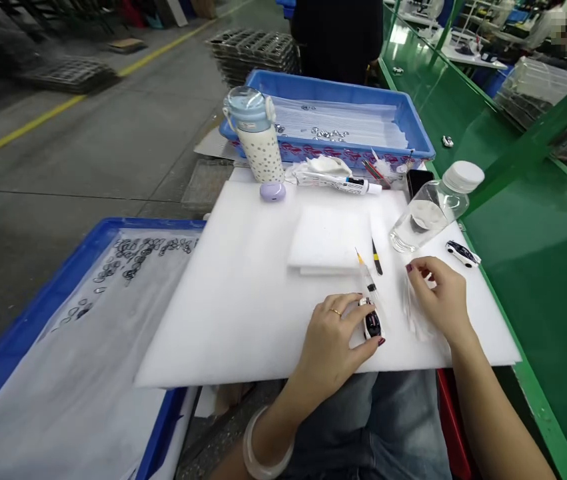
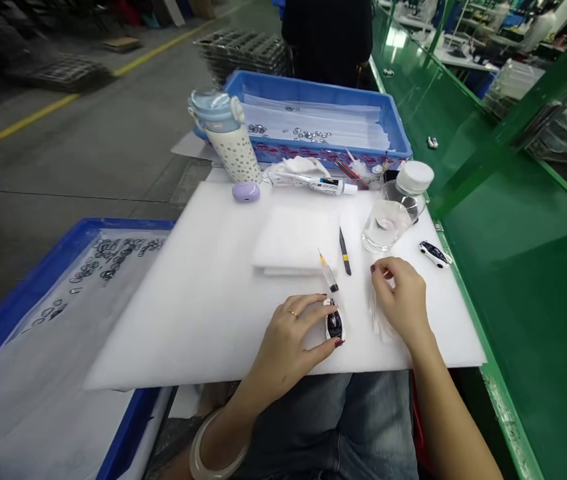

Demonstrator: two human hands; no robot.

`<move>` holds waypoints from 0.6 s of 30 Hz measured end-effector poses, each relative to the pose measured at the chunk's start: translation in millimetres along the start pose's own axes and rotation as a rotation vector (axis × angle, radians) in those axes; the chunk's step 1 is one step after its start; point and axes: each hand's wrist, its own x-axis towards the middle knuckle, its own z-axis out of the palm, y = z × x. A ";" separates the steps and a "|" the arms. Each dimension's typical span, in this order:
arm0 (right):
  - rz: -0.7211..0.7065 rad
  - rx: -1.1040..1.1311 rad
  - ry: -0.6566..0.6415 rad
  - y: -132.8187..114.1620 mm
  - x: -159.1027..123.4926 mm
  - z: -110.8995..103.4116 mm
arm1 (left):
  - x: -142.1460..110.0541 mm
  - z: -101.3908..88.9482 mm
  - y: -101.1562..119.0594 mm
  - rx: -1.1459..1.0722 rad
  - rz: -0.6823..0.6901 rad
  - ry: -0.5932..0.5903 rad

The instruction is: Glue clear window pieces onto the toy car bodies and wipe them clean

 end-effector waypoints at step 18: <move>-0.133 0.123 -0.345 -59.4 78.9 20.5 | 1.7 -1.9 -2.1 -0.009 -0.038 -0.013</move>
